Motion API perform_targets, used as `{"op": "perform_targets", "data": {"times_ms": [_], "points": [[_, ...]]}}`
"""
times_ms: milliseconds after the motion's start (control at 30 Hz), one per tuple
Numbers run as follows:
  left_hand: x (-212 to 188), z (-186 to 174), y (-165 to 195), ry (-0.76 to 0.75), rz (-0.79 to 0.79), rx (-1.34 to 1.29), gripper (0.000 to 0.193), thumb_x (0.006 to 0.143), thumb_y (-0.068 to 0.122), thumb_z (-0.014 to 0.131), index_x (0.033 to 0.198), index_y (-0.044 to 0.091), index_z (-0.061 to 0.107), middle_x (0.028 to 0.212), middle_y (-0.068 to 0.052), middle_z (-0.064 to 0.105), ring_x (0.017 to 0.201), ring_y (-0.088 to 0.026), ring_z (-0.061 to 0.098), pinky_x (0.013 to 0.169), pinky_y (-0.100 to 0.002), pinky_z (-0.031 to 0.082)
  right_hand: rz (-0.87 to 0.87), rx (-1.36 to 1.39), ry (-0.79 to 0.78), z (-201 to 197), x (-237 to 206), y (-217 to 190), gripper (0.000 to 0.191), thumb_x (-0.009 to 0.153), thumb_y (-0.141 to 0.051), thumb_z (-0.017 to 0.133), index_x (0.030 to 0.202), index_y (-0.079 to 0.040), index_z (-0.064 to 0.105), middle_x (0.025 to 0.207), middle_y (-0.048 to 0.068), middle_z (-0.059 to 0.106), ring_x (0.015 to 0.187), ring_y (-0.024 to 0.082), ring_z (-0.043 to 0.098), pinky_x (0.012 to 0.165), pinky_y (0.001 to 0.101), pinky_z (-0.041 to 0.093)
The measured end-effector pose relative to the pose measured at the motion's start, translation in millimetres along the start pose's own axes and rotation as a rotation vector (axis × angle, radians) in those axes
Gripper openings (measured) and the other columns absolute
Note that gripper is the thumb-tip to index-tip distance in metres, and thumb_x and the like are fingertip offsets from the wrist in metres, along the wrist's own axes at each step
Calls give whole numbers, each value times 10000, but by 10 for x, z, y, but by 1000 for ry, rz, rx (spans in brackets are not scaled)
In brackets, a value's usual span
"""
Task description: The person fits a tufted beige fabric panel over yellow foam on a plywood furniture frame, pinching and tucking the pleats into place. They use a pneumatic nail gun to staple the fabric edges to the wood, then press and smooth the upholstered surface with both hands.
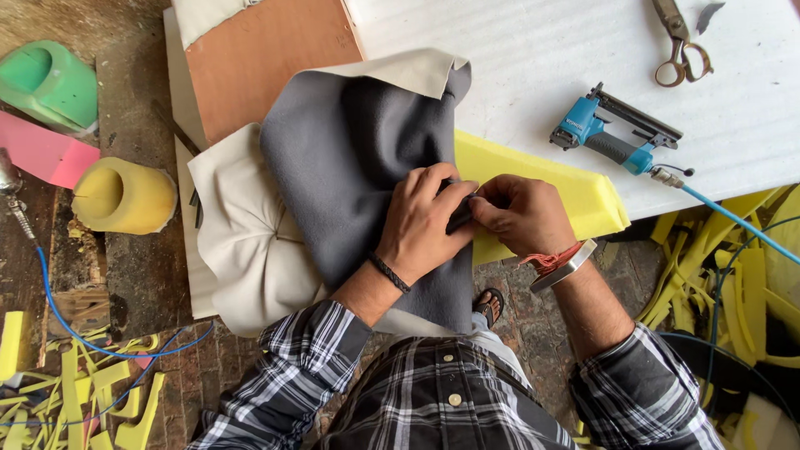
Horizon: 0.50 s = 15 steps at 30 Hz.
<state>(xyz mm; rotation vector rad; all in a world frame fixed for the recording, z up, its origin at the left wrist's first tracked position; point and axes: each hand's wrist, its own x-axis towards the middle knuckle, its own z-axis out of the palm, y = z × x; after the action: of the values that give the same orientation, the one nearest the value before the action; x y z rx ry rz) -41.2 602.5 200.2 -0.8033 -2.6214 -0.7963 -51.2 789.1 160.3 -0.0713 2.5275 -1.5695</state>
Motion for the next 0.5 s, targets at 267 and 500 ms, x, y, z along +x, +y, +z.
{"op": "perform_targets", "data": {"times_ms": [267,500], "points": [[-90,8,-273,17,72,-149,307,830,67,797,1132,66,741,1055,-64,672,998,-270,658,890,-383,554,36,38,-32,-57,-52,-254,195,908,-213,733,928,-20,750,670,45,702,560,81,641,504,263,517],[-45,-16,-373,-4,119,-332,215,881,103,801,1092,82,768,990,-47,699,918,-241,688,831,-363,568,19,-100,-63,-124,-69,-289,193,909,-223,723,879,-36,760,638,71,719,544,114,687,514,290,531]]}}
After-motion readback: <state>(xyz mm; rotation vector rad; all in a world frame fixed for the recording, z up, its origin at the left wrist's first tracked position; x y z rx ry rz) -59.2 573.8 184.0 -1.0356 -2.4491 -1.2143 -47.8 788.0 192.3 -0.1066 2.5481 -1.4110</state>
